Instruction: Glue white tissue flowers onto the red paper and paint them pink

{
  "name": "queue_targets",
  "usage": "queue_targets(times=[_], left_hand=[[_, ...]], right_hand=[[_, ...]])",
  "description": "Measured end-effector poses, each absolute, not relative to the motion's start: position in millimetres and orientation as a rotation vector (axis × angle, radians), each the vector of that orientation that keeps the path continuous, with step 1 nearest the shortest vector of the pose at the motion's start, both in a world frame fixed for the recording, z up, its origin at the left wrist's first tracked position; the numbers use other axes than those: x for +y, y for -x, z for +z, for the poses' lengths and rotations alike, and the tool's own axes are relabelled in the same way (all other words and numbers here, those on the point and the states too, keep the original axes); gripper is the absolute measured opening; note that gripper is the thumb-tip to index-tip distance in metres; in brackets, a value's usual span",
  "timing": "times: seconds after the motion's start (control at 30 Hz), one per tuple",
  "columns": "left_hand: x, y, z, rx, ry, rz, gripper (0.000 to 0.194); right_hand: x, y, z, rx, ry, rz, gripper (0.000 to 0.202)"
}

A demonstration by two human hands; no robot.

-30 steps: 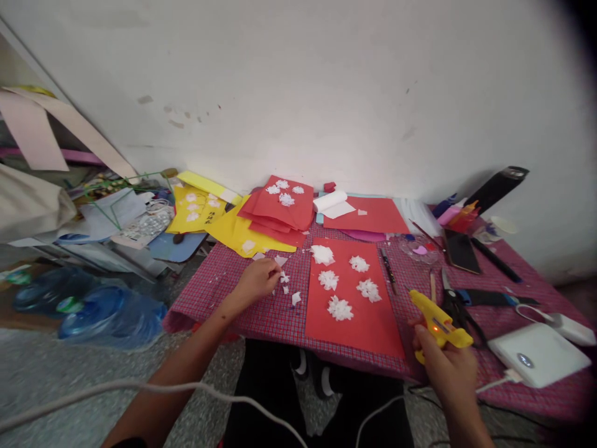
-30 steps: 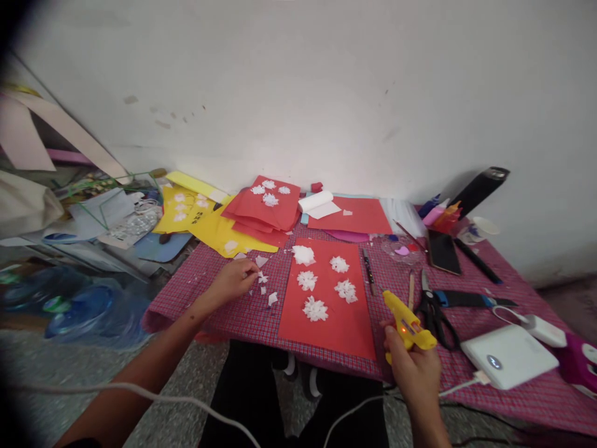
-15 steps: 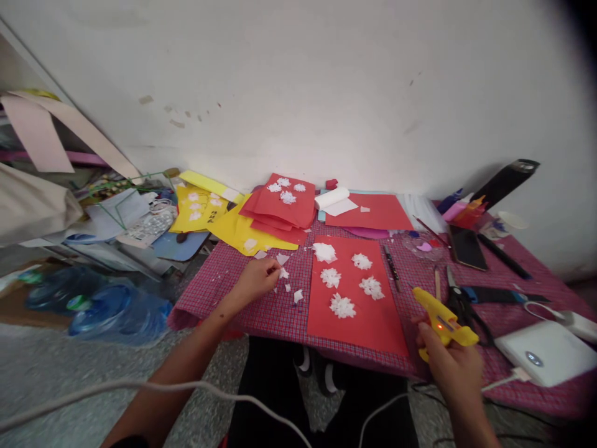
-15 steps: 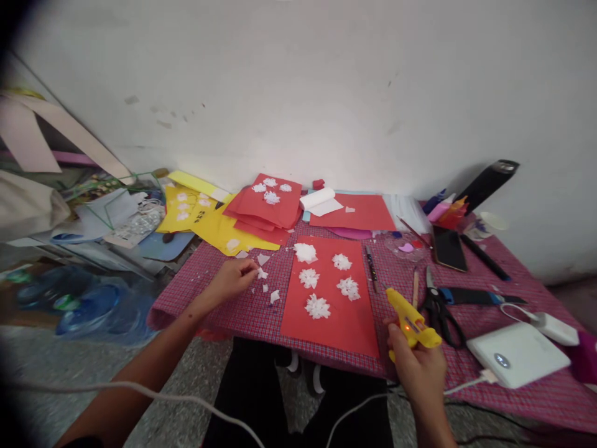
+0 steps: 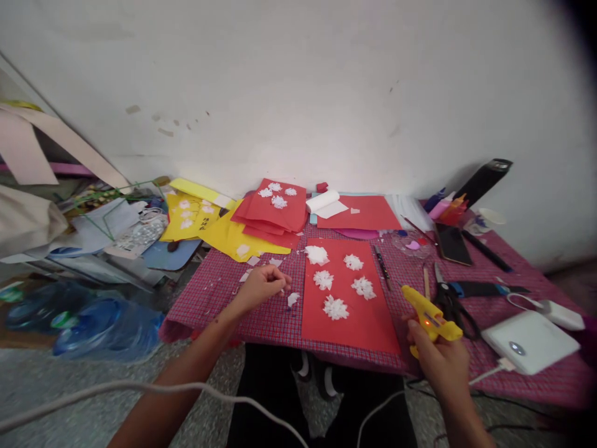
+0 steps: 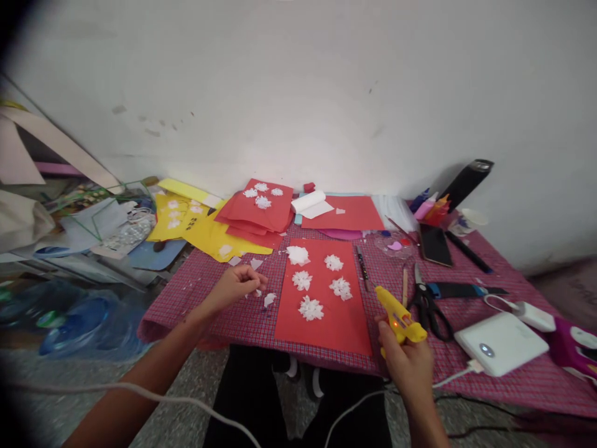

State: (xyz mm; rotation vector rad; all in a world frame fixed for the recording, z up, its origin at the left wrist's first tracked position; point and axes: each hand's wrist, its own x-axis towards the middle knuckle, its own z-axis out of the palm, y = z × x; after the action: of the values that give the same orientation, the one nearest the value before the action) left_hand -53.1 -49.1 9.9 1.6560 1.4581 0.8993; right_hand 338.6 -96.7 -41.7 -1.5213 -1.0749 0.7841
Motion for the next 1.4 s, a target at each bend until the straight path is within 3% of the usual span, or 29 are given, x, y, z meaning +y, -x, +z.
queue_targets(times=[0.17,0.47,0.93,1.13,1.4], left_hand=[[-44,52,9,1.54,-1.793,0.873,0.007],[-46,41,15,1.415,-2.243,0.513,0.023],[-28,23,13,1.313,-2.459,0.246,0.021],[-30,27,11,1.349,-2.387,0.298,0.015],[-16,23,28,1.444,-2.096,0.68,0.012]], right_hand=[[-96,-340,-41,-1.087,1.526,0.798,0.037],[-96,-340,-40,-1.085,1.508,0.833,0.034],[-97,-336,-32,-1.067,1.494,0.818,0.036],[-97,-334,-31,-1.076,1.482,0.818,0.037],[-97,-338,-33,-1.113,1.478,0.856,0.032]])
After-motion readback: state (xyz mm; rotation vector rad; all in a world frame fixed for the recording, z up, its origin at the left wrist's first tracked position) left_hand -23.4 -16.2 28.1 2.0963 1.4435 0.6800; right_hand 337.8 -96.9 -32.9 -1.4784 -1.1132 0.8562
